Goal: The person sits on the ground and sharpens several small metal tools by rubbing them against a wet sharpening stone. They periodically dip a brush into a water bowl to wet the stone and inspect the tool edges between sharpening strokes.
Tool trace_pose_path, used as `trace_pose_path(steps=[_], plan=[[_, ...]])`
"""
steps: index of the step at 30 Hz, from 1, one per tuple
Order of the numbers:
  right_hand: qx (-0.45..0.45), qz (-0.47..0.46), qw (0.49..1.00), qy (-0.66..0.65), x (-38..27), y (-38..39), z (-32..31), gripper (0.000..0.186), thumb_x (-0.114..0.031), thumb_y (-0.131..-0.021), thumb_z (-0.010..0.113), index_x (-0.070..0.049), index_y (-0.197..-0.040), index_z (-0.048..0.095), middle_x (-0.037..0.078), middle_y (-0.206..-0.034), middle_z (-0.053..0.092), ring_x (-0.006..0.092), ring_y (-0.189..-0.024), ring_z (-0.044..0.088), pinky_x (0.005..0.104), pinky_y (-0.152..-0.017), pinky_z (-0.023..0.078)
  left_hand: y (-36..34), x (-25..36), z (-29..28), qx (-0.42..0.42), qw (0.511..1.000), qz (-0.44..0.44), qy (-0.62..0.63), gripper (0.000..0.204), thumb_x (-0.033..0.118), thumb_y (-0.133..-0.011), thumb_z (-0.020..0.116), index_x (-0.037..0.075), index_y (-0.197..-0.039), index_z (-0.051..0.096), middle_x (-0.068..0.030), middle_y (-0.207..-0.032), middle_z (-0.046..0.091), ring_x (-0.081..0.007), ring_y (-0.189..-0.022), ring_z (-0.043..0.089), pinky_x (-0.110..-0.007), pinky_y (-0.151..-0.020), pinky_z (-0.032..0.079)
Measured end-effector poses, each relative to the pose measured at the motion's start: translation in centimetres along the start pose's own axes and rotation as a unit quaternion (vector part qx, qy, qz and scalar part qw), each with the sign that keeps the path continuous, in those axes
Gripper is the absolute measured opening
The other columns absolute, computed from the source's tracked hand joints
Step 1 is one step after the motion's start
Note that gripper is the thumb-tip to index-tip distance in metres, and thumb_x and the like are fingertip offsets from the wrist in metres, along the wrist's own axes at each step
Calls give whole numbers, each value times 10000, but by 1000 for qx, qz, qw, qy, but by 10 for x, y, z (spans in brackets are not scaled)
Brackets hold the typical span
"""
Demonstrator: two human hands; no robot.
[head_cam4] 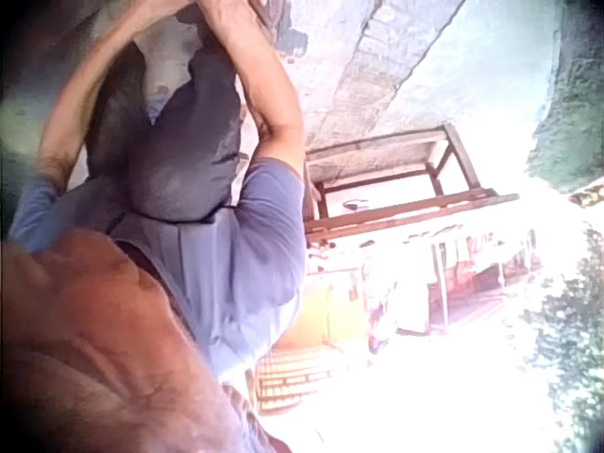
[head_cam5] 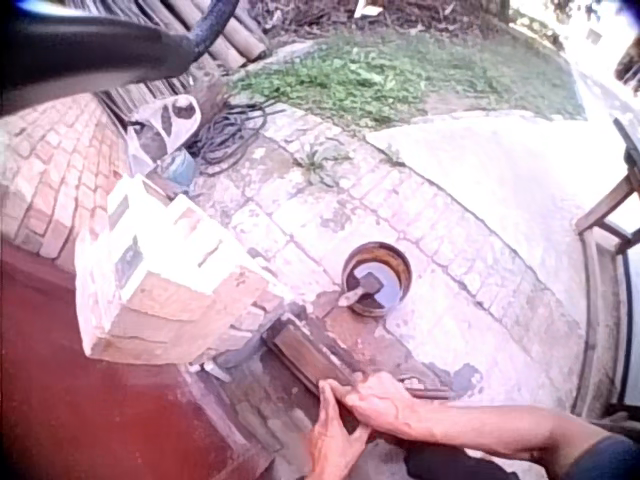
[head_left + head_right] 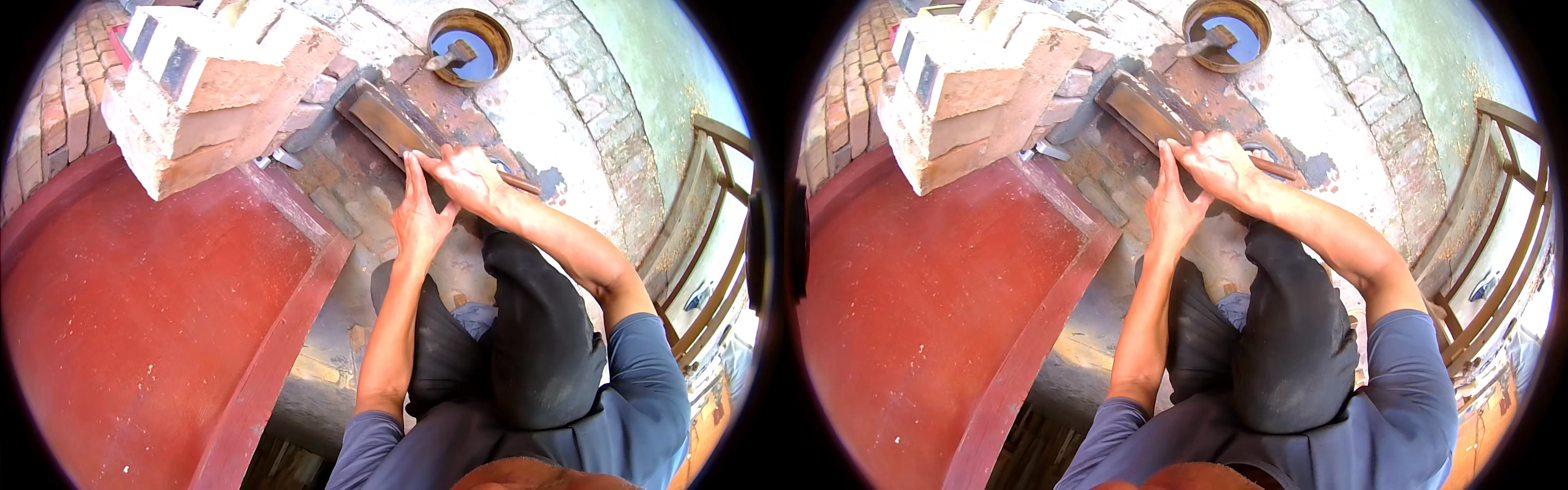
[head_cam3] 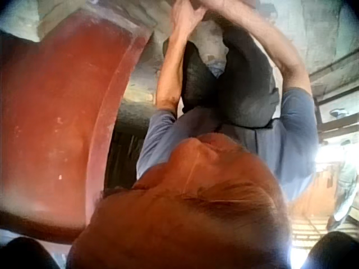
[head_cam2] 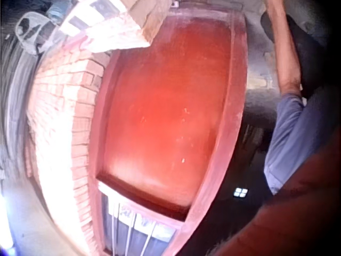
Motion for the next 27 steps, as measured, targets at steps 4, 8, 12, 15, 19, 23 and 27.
trace_pose_path(steps=[4, 8, 12, 15, 19, 23, 27], plan=[[32, -13, 998, -55, 5, -36, -6, 201, -145, -913, 678, -72, -1089, 744, 191, -721, 692, 374, -649, 714, 459, -542, 555, -30, 8, -28, 66, 997, -2, 28, 1062, 308, -860, 847, 25, -1689, 247, -285, -1583, 524, -464, -1294, 646, -520, -1025, 554], [47, -11, 998, -42, 2, -18, 1, 228, -163, -924, 684, -94, -1130, 755, 188, -708, 683, 363, -663, 736, 453, -536, 560, -21, -2, -17, 23, 999, -19, 15, 1160, 321, -810, 880, 53, -1712, 201, -258, -1601, 521, -463, -1308, 641, -522, -1046, 549], [64, -6, 998, -27, 0, -14, -2, 318, -147, -927, 676, -58, -1224, 749, 199, -734, 679, 356, -648, 733, 440, -532, 567, -22, -5, -11, 58, 998, 30, 25, 1174, 325, -801, 881, 29, -1708, 196, -264, -1602, 516, -473, -1287, 646, -505, -1038, 555], [35, 13, 998, -42, 11, -39, 1, 364, -150, -938, 654, -92, -1292, 715, 200, -768, 690, 365, -652, 721, 465, -538, 550, -43, 8, -33, 41, 999, 1, 22, 1075, 337, -857, 833, 32, -1697, 236, -287, -1568, 538, -472, -1273, 653, -503, -1025, 559], [29, 20, 999, -14, 7, -10, 4, 373, -157, -917, 682, -94, -1280, 741, 179, -759, 697, 321, -656, 738, 467, -539, 569, -18, -5, -9, 23, 999, 28, 26, 1202, 341, -791, 884, 53, -1722, 179, -258, -1673, 429, -431, -1424, 566, -486, -1103, 529], [71, 25, 997, -22, 11, -16, 0, 363, -154, -923, 666, -67, -1270, 730, 187, -768, 699, 343, -676, 743, 463, -544, 574, -33, 2, -14, 41, 998, 35, 45, 1172, 342, -832, 861, 40, -1718, 156, -274, -1626, 484, -467, -1360, 605, -496, -1075, 547], [61, 21, 998, -24, 13, -32, 1, 312, -140, -921, 659, -44, -1210, 725, 191, -737, 678, 345, -640, 727, 456, -540, 571, -43, 7, -26, 61, 997, 45, 30, 1122, 346, -845, 854, 56, -1712, 202, -250, -1617, 508, -452, -1340, 622, -500, -1047, 559]])
Point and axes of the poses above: each hand's wrist, its own y-axis away from the middle knuckle, its own z-axis out of the palm, x = y × z, the point moved 7 cm from there along -y, towards the middle knuckle
